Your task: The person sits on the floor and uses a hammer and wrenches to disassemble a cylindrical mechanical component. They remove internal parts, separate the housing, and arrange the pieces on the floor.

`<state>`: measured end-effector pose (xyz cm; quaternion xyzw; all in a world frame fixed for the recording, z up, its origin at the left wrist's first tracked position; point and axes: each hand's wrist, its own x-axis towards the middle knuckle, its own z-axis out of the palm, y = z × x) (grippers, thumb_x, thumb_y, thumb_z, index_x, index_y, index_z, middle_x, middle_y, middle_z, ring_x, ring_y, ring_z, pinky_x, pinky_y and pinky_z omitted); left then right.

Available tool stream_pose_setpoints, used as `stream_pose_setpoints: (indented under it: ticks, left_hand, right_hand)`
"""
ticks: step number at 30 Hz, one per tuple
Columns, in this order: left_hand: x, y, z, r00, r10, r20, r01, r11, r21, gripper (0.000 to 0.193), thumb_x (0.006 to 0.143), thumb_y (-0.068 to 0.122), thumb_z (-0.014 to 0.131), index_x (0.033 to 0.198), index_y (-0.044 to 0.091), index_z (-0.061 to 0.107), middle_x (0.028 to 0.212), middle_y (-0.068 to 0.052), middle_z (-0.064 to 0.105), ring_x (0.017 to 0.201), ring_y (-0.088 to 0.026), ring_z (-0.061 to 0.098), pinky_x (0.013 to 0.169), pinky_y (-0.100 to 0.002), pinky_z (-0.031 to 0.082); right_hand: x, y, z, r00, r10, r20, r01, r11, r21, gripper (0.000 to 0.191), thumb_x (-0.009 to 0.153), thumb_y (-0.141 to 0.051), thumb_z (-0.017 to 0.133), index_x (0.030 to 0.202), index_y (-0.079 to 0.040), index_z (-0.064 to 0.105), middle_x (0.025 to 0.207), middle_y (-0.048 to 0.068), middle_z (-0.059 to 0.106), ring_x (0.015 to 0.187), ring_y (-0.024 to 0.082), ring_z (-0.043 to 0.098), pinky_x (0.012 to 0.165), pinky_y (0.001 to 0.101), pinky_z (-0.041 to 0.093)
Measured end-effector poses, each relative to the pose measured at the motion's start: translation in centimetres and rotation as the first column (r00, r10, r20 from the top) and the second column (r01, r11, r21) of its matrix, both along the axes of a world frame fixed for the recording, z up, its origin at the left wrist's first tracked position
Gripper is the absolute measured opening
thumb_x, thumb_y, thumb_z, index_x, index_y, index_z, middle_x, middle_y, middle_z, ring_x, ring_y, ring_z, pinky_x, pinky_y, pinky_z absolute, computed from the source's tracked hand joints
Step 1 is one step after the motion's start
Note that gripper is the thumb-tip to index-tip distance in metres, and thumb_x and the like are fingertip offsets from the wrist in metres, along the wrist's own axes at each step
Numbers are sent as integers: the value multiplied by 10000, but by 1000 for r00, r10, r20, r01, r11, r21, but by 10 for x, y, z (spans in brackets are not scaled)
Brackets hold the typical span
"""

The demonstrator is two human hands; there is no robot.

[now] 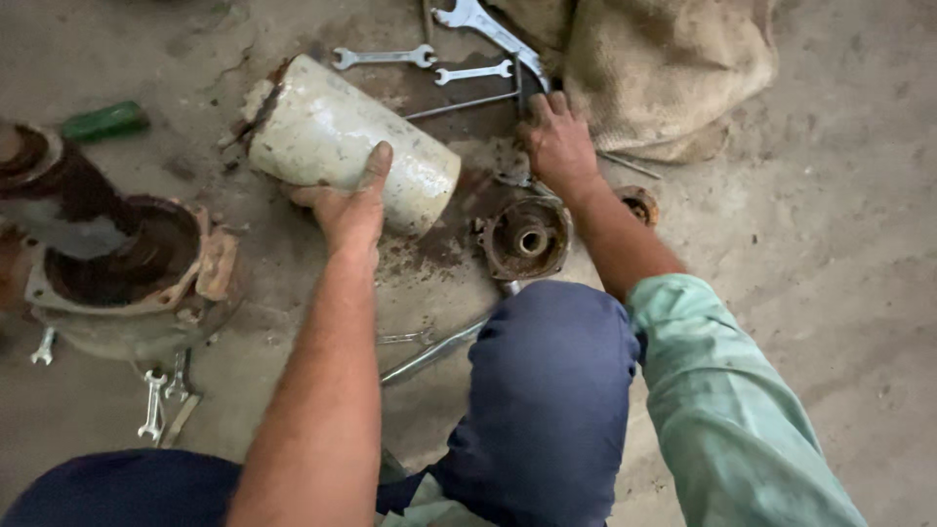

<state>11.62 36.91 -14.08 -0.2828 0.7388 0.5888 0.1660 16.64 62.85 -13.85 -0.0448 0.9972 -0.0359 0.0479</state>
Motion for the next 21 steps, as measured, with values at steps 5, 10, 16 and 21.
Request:
stream_pose_setpoints:
  ticks: [5, 10, 16, 21]
  left_hand:
    - [4, 0, -6, 1000, 1, 2, -1, 982, 187, 1277, 720, 373, 946, 1541, -128, 107, 1547, -266, 458, 1385, -317, 506, 1168, -379, 384]
    - [7, -1, -14, 1000, 9, 3, -9, 988, 154, 1310, 733, 345, 947, 1529, -105, 9, 1537, -250, 480, 1360, -297, 554, 1156, -384, 450]
    - [9, -5, -27, 1000, 9, 18, -10, 996, 92, 1438, 757, 321, 973, 1489, -113, -186, 1565, -258, 384, 1412, -301, 483, 1198, -383, 384]
    - [10, -4, -22, 998, -9, 54, 5, 998, 69, 1477, 752, 342, 972, 1494, -102, -226, 1580, -238, 376, 1427, -296, 464, 1208, -384, 363]
  right_hand:
    - [45, 40, 18, 972, -231, -42, 197, 900, -390, 166, 893, -123, 725, 1056, -124, 758, 1123, 92, 714, 1022, 284, 679, 907, 461, 523]
    - [119, 73, 37, 618, -763, 192, 629, 333, -702, 170, 1030, -134, 702, 1120, 11, 695, 961, 108, 728, 870, 183, 672, 750, 314, 553]
    - [220, 82, 35, 515, -810, 280, 823, 378, -424, 290, 1055, -245, 635, 1238, -21, 638, 948, 210, 725, 860, 320, 684, 764, 418, 539]
    - [255, 92, 30, 717, -656, 236, 691, 713, -118, 338, 965, -234, 648, 1260, -73, 687, 1003, 245, 719, 908, 438, 683, 788, 517, 544]
